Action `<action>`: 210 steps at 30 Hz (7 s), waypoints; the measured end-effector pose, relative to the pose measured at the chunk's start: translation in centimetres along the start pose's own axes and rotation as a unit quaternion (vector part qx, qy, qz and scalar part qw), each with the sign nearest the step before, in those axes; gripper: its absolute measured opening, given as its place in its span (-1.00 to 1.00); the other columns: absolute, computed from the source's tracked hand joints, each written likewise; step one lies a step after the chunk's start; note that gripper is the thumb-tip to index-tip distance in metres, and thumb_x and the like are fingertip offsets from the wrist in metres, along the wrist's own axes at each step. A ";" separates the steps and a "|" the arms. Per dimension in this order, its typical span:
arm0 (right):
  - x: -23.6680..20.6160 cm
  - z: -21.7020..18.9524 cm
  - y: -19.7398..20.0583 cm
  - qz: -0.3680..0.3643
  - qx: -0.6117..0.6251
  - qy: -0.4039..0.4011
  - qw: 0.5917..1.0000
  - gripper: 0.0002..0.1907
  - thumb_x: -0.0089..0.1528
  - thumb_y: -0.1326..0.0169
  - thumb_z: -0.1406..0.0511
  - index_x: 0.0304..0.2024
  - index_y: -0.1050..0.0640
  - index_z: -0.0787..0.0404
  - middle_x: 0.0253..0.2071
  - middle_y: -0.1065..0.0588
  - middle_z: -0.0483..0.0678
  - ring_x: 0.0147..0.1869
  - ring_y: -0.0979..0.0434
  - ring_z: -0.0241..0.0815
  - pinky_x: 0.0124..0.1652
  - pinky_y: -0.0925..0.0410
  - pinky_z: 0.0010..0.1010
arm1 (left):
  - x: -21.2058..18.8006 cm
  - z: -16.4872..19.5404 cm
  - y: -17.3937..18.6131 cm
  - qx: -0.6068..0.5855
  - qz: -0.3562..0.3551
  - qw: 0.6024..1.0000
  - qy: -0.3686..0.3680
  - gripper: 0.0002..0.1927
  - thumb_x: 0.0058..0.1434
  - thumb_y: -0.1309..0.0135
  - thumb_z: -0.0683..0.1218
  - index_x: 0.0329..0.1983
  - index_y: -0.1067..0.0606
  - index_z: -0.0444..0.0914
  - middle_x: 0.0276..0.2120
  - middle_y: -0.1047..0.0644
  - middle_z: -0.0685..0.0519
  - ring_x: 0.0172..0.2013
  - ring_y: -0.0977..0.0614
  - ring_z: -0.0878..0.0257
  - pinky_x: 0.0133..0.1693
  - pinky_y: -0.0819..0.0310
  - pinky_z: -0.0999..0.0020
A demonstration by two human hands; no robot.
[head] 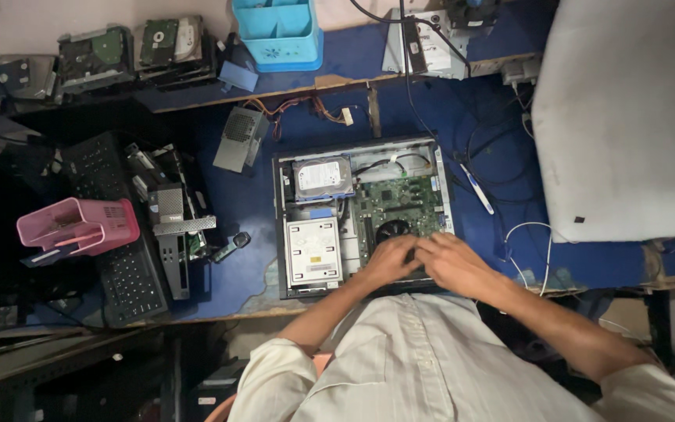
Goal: The person works on an open desktop computer case on a workbench. They unscrew and lift out the CPU cooling fan and heatsink assembly, then hold it and brush dust off the fan blades and heatsink fins with a toothbrush, turning it to clean different sides.
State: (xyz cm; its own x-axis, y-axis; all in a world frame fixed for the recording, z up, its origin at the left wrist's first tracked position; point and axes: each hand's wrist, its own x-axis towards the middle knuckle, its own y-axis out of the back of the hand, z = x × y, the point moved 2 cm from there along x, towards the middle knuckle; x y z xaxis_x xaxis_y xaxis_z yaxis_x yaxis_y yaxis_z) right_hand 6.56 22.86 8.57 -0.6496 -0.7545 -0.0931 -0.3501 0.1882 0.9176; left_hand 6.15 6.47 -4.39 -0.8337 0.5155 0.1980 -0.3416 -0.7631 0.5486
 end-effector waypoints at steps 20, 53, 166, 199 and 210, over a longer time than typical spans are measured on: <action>0.6 -0.1 -0.7 0.100 0.007 -0.056 0.993 -0.66 0.20 -0.17 0.14 -0.19 -0.51 0.30 -0.22 -0.48 0.10 -0.10 -0.56 0.16 -0.13 -0.43 -0.11 | 0.4 -0.3 0.3 0.048 -0.001 0.998 -0.038 -0.61 0.03 -0.27 -0.06 -0.13 -0.49 -0.33 -0.18 -0.54 -0.14 -0.10 -0.59 -0.15 -0.04 -0.50 0.03; -0.2 -0.2 0.5 0.033 -0.003 -0.240 0.970 -0.65 0.26 -0.17 0.08 -0.12 -0.52 0.20 -0.18 -0.56 0.10 -0.07 -0.59 0.17 -0.10 -0.43 -0.08 | 0.0 -0.4 0.1 0.016 0.010 0.999 -0.048 -0.65 0.27 -0.16 -0.03 0.03 -0.55 -0.33 -0.15 -0.59 -0.19 -0.07 -0.62 -0.16 -0.01 -0.52 0.05; -1.1 -0.3 0.2 0.094 -0.016 -0.146 0.985 -0.56 0.16 -0.19 0.12 -0.07 -0.53 0.30 -0.07 -0.48 0.12 0.00 -0.54 0.17 -0.09 -0.41 -0.07 | 0.6 0.0 -0.4 0.002 -0.017 1.000 0.004 -0.66 0.10 -0.23 0.00 -0.18 -0.48 -0.32 -0.28 -0.54 -0.13 -0.22 -0.60 -0.15 -0.18 -0.50 0.03; -3.4 -0.1 1.1 0.118 0.105 -0.167 0.973 -0.68 0.13 -0.25 0.25 -0.09 -0.59 0.21 -0.15 -0.56 0.06 -0.11 -0.59 0.14 -0.14 -0.44 -0.12 | -1.9 -0.6 2.1 -0.052 0.021 0.994 0.092 -0.68 0.23 -0.16 -0.01 0.02 -0.59 -0.21 -0.11 -0.62 -0.09 -0.20 -0.66 -0.02 -0.13 -0.56 0.14; -3.8 -0.3 2.3 0.333 0.229 -0.100 0.909 -0.62 0.18 -0.30 0.43 0.05 -0.58 0.27 0.05 -0.55 0.10 0.12 -0.57 -0.01 0.13 -0.38 -0.38 | -6.0 -3.3 4.6 0.157 0.147 0.971 0.107 -0.48 0.18 -0.18 -0.07 0.24 -0.49 -0.20 0.04 -0.57 -0.08 0.11 -0.53 -0.02 0.29 -0.07 -0.10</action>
State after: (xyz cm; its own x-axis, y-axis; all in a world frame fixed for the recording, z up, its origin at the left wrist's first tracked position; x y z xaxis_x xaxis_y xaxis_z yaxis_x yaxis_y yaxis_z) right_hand 8.44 26.00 11.13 -0.9142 -0.2559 0.3144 -0.0481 0.8385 0.5427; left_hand 8.18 -1.40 -5.70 -0.9575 0.1747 0.2296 0.0466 -0.6917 0.7206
